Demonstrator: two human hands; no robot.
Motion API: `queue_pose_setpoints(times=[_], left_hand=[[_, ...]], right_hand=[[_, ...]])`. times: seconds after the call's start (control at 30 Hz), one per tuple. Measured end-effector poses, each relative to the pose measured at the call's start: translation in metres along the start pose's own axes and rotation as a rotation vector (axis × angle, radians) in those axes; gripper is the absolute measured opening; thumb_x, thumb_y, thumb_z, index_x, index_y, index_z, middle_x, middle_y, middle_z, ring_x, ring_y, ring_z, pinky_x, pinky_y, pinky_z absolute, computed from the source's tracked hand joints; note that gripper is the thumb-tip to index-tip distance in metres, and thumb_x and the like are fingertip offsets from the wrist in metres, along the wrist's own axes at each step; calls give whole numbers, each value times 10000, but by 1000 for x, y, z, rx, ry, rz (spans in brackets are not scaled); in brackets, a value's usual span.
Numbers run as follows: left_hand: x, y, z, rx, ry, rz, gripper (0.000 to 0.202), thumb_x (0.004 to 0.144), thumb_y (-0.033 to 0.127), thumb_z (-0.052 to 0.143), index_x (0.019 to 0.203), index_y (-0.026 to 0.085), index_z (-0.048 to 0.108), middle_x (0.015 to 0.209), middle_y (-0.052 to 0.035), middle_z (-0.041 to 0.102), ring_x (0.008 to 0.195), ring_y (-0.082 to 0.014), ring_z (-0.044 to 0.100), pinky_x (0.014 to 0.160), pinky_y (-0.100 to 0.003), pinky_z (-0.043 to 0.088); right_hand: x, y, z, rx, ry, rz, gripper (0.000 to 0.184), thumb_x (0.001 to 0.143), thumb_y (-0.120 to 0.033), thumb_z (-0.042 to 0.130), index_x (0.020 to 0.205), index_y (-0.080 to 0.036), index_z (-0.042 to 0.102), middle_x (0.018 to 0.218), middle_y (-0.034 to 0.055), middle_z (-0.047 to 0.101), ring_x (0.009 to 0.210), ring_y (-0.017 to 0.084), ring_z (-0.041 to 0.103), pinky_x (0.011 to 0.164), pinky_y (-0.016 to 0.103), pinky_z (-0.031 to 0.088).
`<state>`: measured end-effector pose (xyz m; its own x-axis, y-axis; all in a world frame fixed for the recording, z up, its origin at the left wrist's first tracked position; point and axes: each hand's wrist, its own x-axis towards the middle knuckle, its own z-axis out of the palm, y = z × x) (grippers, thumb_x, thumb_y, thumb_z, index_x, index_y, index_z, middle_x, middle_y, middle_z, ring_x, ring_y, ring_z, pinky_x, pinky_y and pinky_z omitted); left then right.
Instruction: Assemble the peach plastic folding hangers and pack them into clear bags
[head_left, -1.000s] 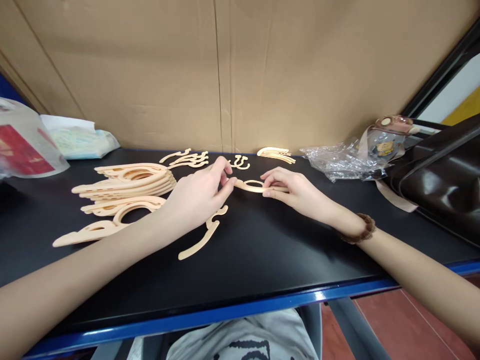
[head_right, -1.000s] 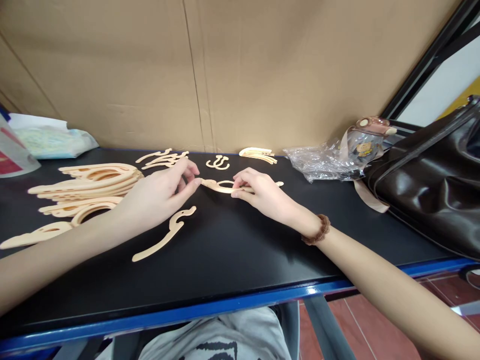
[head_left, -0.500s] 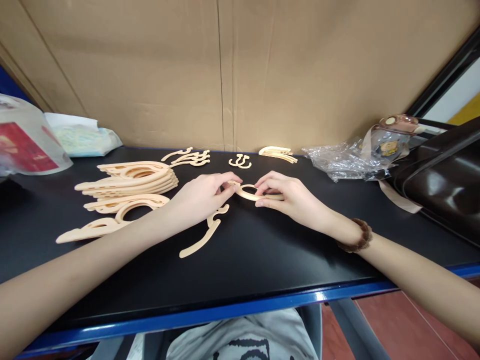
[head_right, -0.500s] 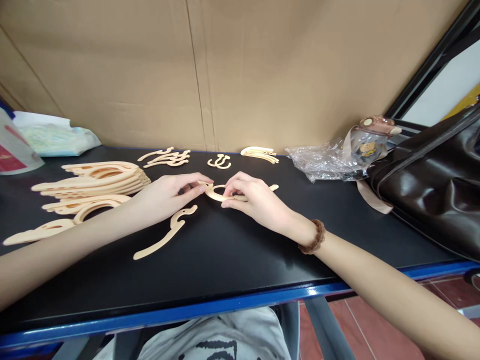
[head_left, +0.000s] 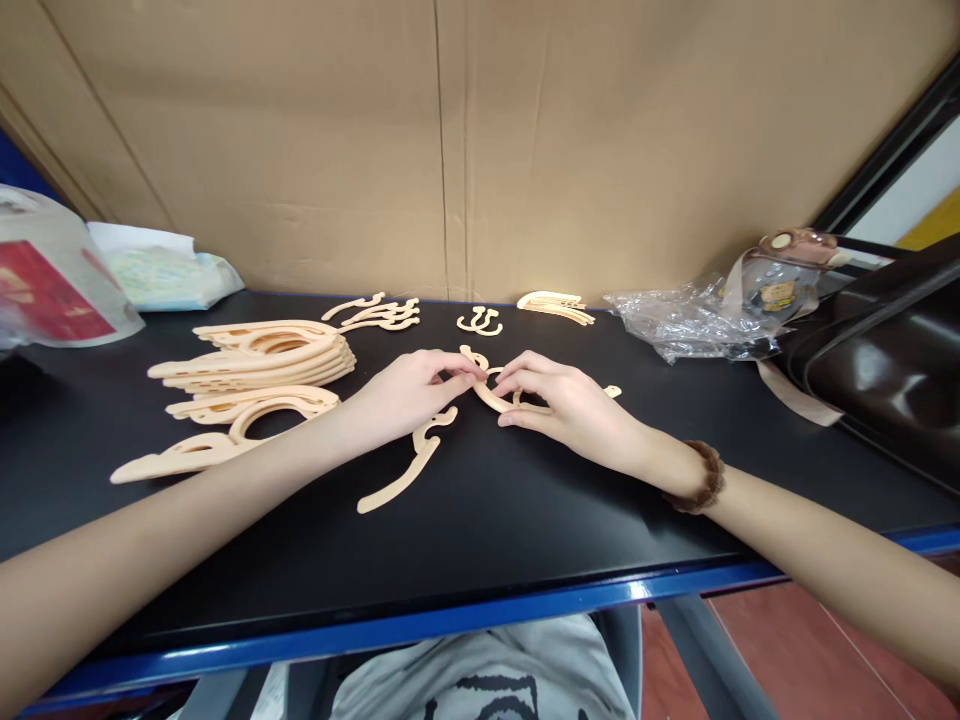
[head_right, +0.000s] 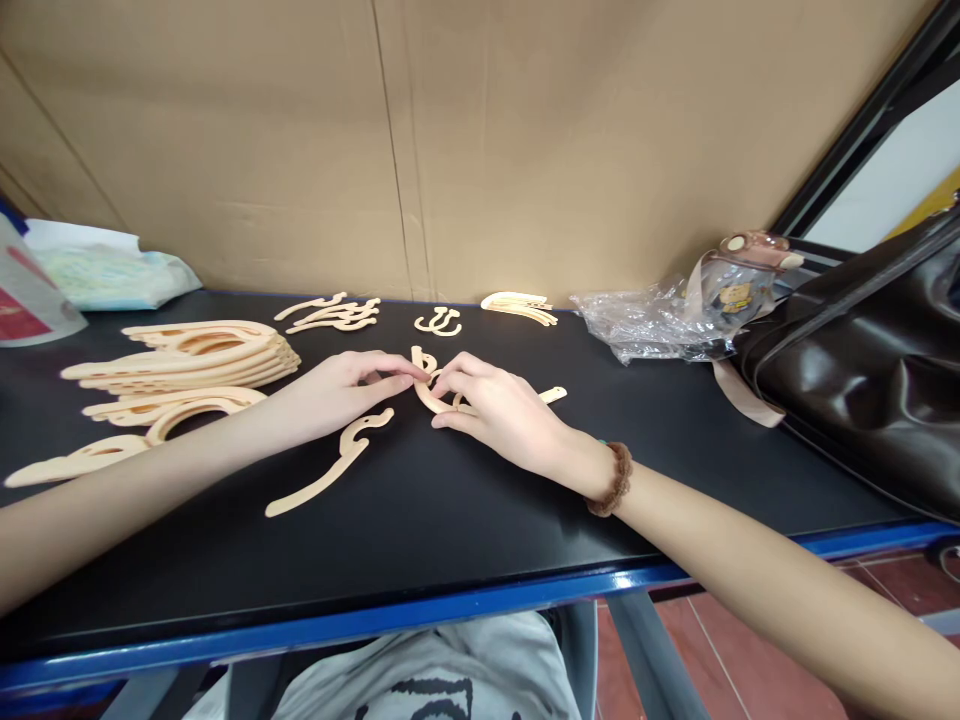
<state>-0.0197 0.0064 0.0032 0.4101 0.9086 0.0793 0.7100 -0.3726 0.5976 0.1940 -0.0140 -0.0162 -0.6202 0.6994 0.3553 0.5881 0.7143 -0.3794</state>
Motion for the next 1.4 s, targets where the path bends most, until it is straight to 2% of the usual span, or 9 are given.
queue_pose_setpoints(times=[0.23, 0.4, 0.57, 0.83, 0.93, 1.0, 1.1, 1.23, 1.4], left_hand=[[0, -6, 2, 206, 65, 97, 328, 901, 360, 414, 1040, 264, 695, 1062, -6, 650, 949, -197, 612, 884, -342, 459], [-3, -6, 1, 413, 58, 314, 325, 926, 264, 369, 1083, 216, 650, 1131, -27, 634, 1065, -211, 556, 901, -354, 461], [-5, -3, -2, 523, 20, 306, 337, 904, 162, 364, 1133, 215, 606, 1105, -31, 653, 998, -207, 580, 825, -346, 494], [0, -13, 2, 677, 81, 370, 321, 948, 197, 358, 1189, 186, 570, 1198, -62, 622, 1076, -224, 575, 859, -334, 488], [0, -12, 0, 732, 94, 351, 319, 978, 235, 321, 1101, 175, 609, 1115, -72, 633, 1027, -216, 591, 832, -319, 485], [-1, -9, -3, 767, 96, 317, 315, 980, 236, 322, 1037, 158, 621, 1057, -74, 637, 980, -220, 602, 794, -323, 486], [-2, -4, -6, 827, 87, 249, 294, 971, 213, 336, 942, 135, 618, 974, -75, 646, 912, -231, 613, 737, -333, 473], [-1, -3, -9, 840, 71, 200, 300, 964, 185, 315, 863, 144, 595, 901, -73, 663, 839, -224, 629, 660, -309, 439], [2, -3, -10, 883, 78, 227, 258, 963, 189, 321, 1014, 141, 570, 837, -79, 674, 703, -227, 633, 555, -302, 372]], right_hand=[[-2, -21, -2, -240, 60, -140, 240, 948, -298, 510, 1096, -155, 634, 1145, 74, 624, 1068, 202, 553, 905, 341, 488], [-7, -48, 4, -169, -126, -421, 387, 972, -342, 463, 1265, -111, 566, 1323, 69, 584, 1225, 189, 489, 1085, 329, 361], [-10, -56, 9, -129, -262, -482, 503, 990, -388, 412, 1407, -107, 426, 1485, 61, 431, 1381, 185, 342, 1158, 326, 237], [-9, -56, 6, -71, -229, -456, 482, 953, -433, 478, 1339, -147, 512, 1232, 93, 593, 1167, 177, 505, 1028, 314, 379], [-10, -54, 3, -94, -199, -420, 356, 962, -423, 458, 1047, -162, 683, 983, 66, 602, 903, 147, 552, 808, 257, 455], [-10, -50, -1, -80, -173, -381, 388, 969, -419, 442, 833, -142, 677, 857, 48, 577, 764, 124, 526, 686, 232, 434], [-11, -43, -7, -90, -158, -320, 368, 966, -391, 468, 723, -149, 601, 729, 13, 555, 689, 112, 497, 631, 231, 383], [-9, -34, -14, -161, -196, -140, 313, 889, -432, 597, 724, -167, 575, 651, -21, 541, 652, 111, 488, 587, 232, 338], [-9, -24, -22, -121, -252, -64, 261, 887, -407, 604, 1039, -199, 642, 918, 14, 607, 799, 135, 560, 698, 259, 422]])
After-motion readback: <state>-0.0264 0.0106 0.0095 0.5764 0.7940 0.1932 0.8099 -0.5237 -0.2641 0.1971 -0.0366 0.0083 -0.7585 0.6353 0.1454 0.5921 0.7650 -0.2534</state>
